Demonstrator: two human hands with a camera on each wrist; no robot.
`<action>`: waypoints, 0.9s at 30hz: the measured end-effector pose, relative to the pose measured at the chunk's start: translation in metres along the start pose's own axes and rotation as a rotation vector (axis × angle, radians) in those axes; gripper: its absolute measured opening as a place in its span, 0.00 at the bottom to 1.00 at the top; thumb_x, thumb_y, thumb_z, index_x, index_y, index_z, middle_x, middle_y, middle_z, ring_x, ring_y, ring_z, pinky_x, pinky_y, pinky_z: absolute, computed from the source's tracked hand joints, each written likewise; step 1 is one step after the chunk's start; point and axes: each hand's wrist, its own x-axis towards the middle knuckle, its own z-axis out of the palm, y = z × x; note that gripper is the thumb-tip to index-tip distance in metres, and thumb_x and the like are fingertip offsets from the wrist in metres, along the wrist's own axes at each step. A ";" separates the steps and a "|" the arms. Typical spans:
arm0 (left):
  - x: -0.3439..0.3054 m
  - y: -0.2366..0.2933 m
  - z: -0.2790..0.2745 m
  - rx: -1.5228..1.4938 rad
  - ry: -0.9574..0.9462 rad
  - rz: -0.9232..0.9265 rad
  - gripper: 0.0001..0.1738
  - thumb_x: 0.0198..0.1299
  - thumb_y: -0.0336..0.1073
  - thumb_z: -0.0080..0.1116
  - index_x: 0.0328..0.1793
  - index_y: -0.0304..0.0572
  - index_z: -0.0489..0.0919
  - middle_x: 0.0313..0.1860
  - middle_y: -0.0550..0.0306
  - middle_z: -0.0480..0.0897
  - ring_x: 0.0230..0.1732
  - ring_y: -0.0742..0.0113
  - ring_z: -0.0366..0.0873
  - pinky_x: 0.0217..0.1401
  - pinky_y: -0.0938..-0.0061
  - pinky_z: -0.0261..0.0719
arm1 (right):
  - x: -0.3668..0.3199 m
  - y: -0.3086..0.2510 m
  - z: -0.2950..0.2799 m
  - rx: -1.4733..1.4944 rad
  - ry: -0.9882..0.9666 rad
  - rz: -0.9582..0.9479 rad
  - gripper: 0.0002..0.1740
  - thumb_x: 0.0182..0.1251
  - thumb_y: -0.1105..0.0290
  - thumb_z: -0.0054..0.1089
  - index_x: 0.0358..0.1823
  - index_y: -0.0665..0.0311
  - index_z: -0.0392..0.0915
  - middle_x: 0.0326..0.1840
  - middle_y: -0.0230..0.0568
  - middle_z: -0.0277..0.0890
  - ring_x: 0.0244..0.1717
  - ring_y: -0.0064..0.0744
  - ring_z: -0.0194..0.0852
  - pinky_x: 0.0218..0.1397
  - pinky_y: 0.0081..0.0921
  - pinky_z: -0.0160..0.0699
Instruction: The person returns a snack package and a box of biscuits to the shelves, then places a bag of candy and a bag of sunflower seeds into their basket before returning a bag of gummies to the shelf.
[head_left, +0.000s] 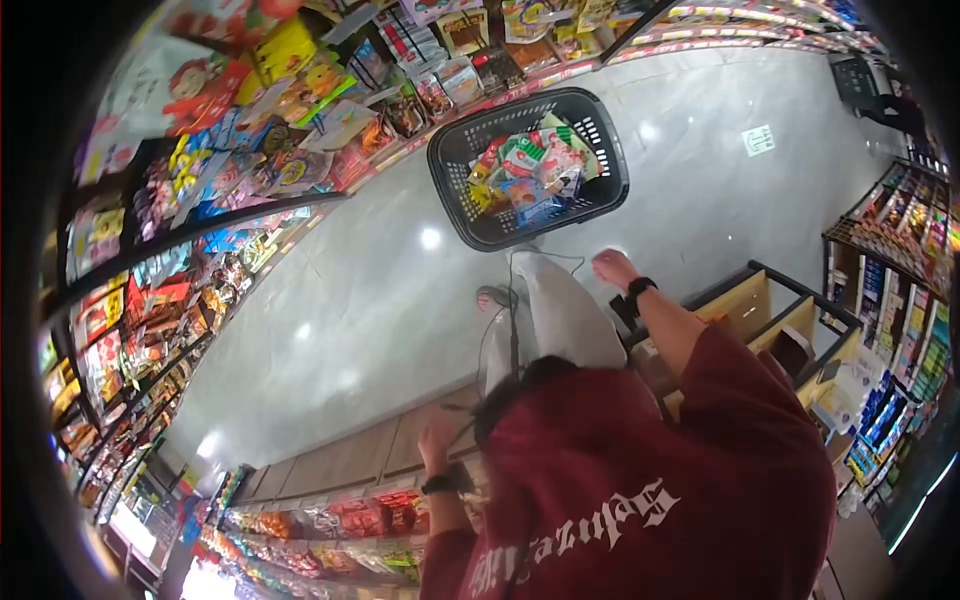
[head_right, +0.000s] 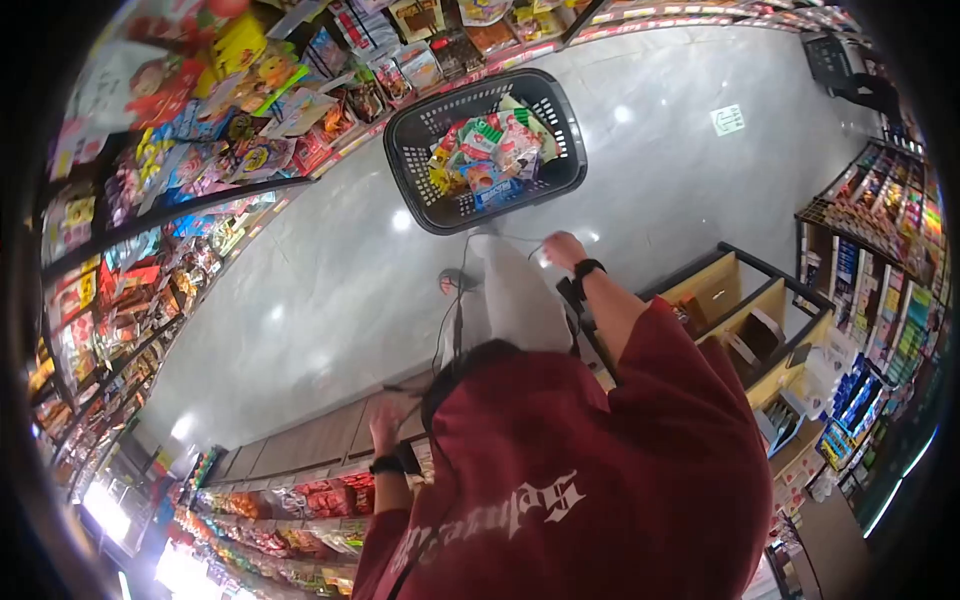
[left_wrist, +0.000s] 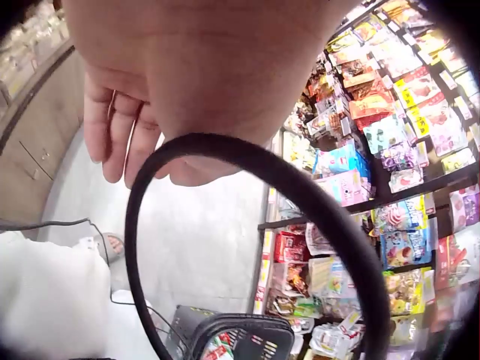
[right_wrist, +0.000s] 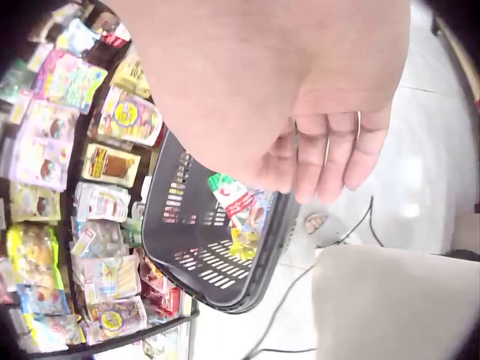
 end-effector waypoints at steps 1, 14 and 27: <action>-0.010 -0.008 -0.007 -0.074 -0.044 -0.012 0.17 0.71 0.38 0.55 0.61 0.37 0.77 0.48 0.51 0.84 0.47 0.62 0.85 0.49 0.66 0.85 | 0.032 -0.006 0.000 -0.632 -0.018 -0.397 0.06 0.63 0.71 0.58 0.29 0.63 0.80 0.30 0.42 0.81 0.31 0.41 0.81 0.31 0.38 0.80; -0.097 0.065 0.033 0.120 0.377 -0.434 0.19 0.69 0.40 0.60 0.61 0.39 0.76 0.45 0.51 0.84 0.45 0.61 0.83 0.43 0.68 0.83 | 0.261 -0.038 0.031 -0.921 0.141 0.319 0.18 0.67 0.64 0.55 0.56 0.53 0.82 0.65 0.44 0.77 0.67 0.52 0.72 0.69 0.49 0.69; 0.132 0.279 0.160 0.605 0.170 0.191 0.16 0.71 0.35 0.53 0.60 0.37 0.78 0.43 0.54 0.84 0.42 0.69 0.81 0.43 0.76 0.80 | 0.261 -0.028 0.020 -1.047 0.389 0.371 0.16 0.72 0.63 0.47 0.46 0.54 0.87 0.58 0.38 0.82 0.65 0.47 0.73 0.60 0.50 0.75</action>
